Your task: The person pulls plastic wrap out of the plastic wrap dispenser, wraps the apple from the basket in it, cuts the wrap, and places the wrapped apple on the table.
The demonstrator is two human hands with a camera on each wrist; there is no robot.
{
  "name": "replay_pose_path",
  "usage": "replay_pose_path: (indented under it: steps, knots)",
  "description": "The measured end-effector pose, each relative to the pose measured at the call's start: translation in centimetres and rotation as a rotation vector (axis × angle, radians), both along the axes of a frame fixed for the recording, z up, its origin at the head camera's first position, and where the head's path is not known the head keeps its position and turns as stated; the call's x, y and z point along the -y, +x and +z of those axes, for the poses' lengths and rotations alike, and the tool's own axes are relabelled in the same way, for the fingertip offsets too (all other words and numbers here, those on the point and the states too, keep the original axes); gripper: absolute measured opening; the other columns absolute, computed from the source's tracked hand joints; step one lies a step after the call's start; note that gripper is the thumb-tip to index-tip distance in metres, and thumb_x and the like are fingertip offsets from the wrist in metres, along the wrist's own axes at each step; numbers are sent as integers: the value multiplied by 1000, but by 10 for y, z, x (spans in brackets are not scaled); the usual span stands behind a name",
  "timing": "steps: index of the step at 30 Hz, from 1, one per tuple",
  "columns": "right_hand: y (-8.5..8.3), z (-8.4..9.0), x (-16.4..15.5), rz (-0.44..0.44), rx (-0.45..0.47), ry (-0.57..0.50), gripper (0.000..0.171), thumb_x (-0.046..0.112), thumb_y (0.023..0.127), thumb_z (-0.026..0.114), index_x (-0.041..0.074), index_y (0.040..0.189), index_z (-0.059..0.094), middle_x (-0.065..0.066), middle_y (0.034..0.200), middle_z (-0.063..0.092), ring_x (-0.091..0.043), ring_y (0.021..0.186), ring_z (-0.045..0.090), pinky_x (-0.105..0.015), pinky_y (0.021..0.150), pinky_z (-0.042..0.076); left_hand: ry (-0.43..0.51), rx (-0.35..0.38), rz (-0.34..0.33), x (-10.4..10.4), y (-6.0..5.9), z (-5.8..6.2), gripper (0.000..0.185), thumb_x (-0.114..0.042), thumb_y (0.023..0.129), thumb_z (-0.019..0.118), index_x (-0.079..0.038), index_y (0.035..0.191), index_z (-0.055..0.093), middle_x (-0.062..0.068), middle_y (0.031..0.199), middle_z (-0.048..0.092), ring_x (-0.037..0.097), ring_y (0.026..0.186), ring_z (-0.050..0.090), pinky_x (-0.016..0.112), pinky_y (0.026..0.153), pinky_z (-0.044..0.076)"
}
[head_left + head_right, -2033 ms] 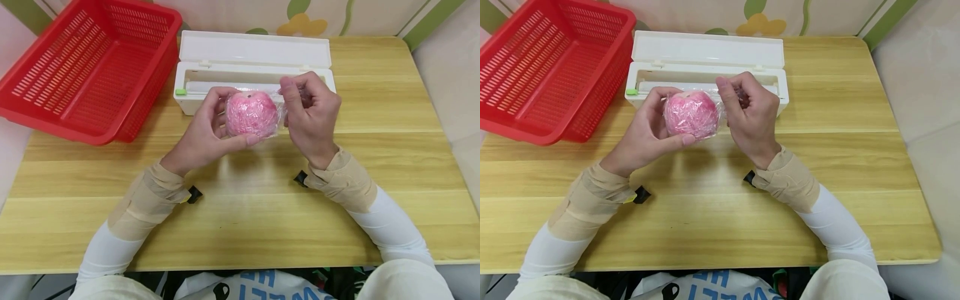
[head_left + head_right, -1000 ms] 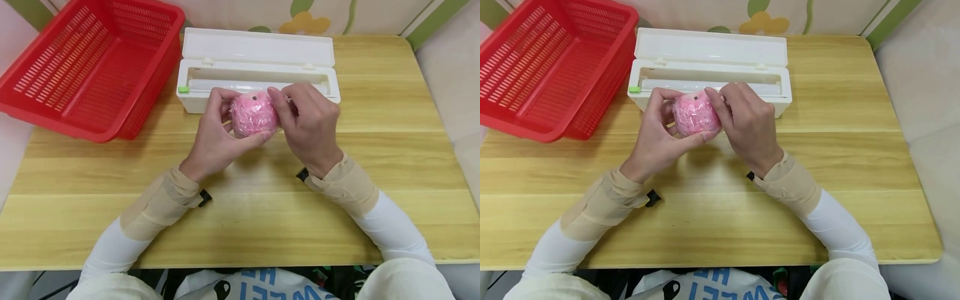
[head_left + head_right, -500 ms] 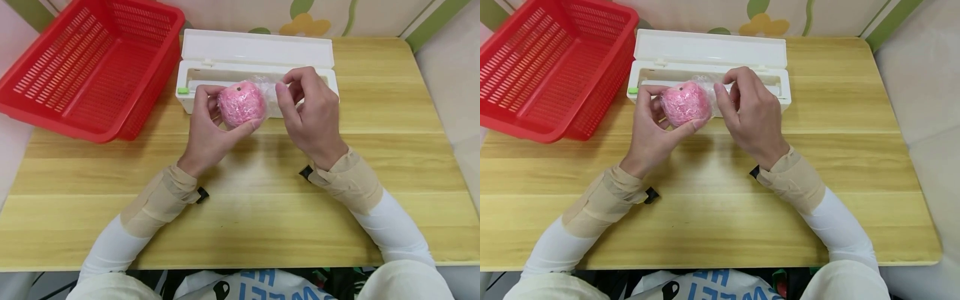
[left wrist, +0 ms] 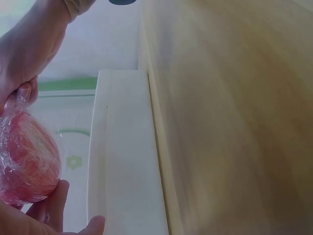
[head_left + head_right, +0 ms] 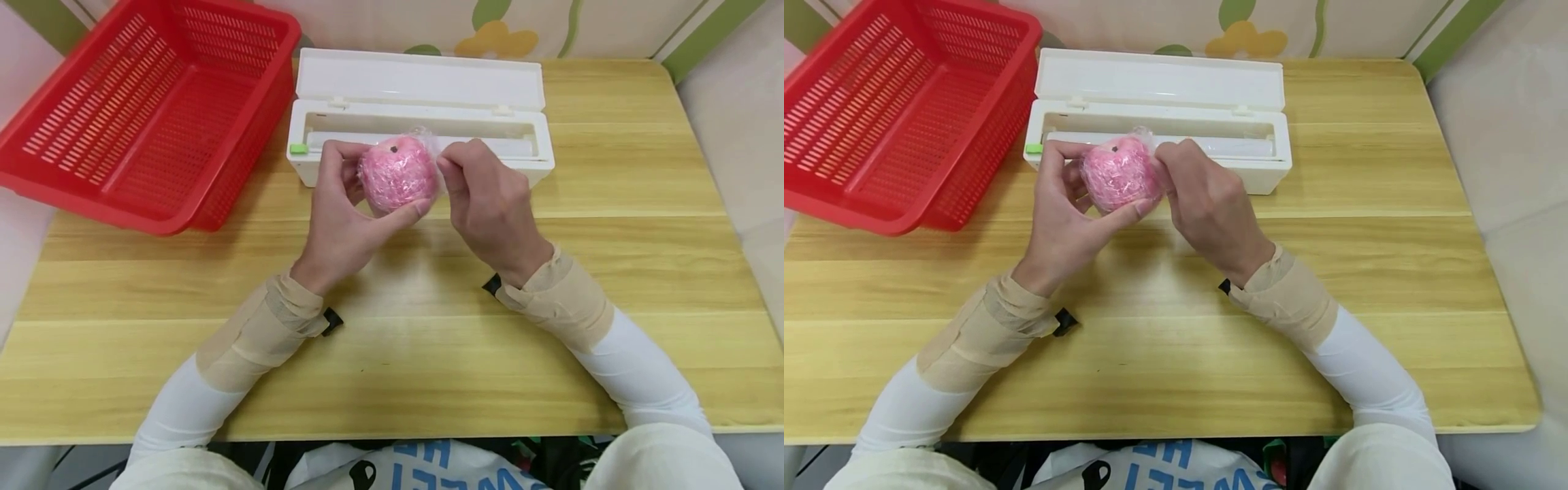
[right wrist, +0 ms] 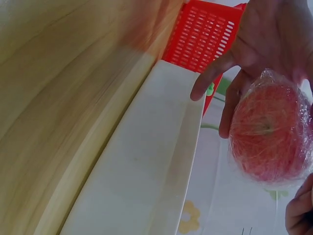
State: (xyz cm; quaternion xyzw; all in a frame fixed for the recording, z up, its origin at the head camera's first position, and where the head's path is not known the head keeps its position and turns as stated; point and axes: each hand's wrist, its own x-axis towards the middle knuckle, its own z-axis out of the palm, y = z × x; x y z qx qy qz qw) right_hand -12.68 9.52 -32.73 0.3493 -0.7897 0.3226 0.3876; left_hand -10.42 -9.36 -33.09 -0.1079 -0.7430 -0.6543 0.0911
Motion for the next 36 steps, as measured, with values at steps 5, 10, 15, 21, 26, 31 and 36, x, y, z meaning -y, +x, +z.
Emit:
replay_pose_path:
  steps: [5, 10, 15, 21, 26, 31, 36]
  knots:
    - [3, 0, -3, 64, 2, 65, 15, 11, 110, 54, -4, 106, 56, -16, 82, 60, -28, 64, 62, -45, 61, 62, 0, -29, -18, -2, 1, 2, 71, -7, 75, 93, 0, 127, 45, 17, 125, 65, 19, 115, 68, 34, 100, 60]
    - [6, 1, -6, 88, 5, 120, 7, 0, 105, 59, -6, 108, 57, -15, 84, 58, -25, 63, 58, -42, 60, 62, -31, -76, -15, -4, 2, 1, 71, -7, 75, 94, 2, 127, 46, 17, 125, 63, 19, 115, 67, 33, 99, 59]
    - [14, 5, -4, 52, 46, 190, 23, 15, 112, 50, -6, 111, 56, -16, 86, 59, -24, 63, 55, -37, 56, 57, -124, -113, 53, -4, 4, 1, 73, -12, 74, 96, 3, 126, 46, 17, 128, 62, 20, 115, 66, 32, 100, 57]
    - [39, 10, 6, -81, 102, 379, 62, 41, 116, 32, -13, 137, 55, -19, 94, 64, -22, 61, 50, -31, 45, 45, -266, -185, 205, -3, 5, 0, 80, -22, 73, 97, 4, 128, 46, 18, 131, 61, 25, 115, 63, 33, 95, 53]
    - [53, 10, 13, -109, 155, 458, 77, 47, 115, 24, -19, 146, 46, -29, 116, 72, -29, 70, 70, -34, 46, 54, -374, -276, 307, -3, 5, -1, 77, -31, 78, 93, 5, 129, 47, 18, 132, 59, 27, 117, 62, 33, 99, 52]
    - [48, 17, 5, -121, 46, 410, 67, 49, 113, 33, -6, 142, 59, -22, 120, 77, -23, 50, 56, -32, 39, 39, -179, -280, 199, 3, -4, -1, 77, -20, 79, 93, 4, 132, 43, 17, 136, 59, 22, 123, 64, 34, 104, 55]
    - [29, 25, -5, -85, 102, 19, 47, 36, 104, 46, 0, 119, 73, -15, 89, 78, -25, 56, 62, -29, 44, 37, 152, -124, -61, 10, -13, 3, 80, 5, 76, 90, -5, 137, 39, 15, 139, 64, 23, 128, 66, 41, 108, 56]
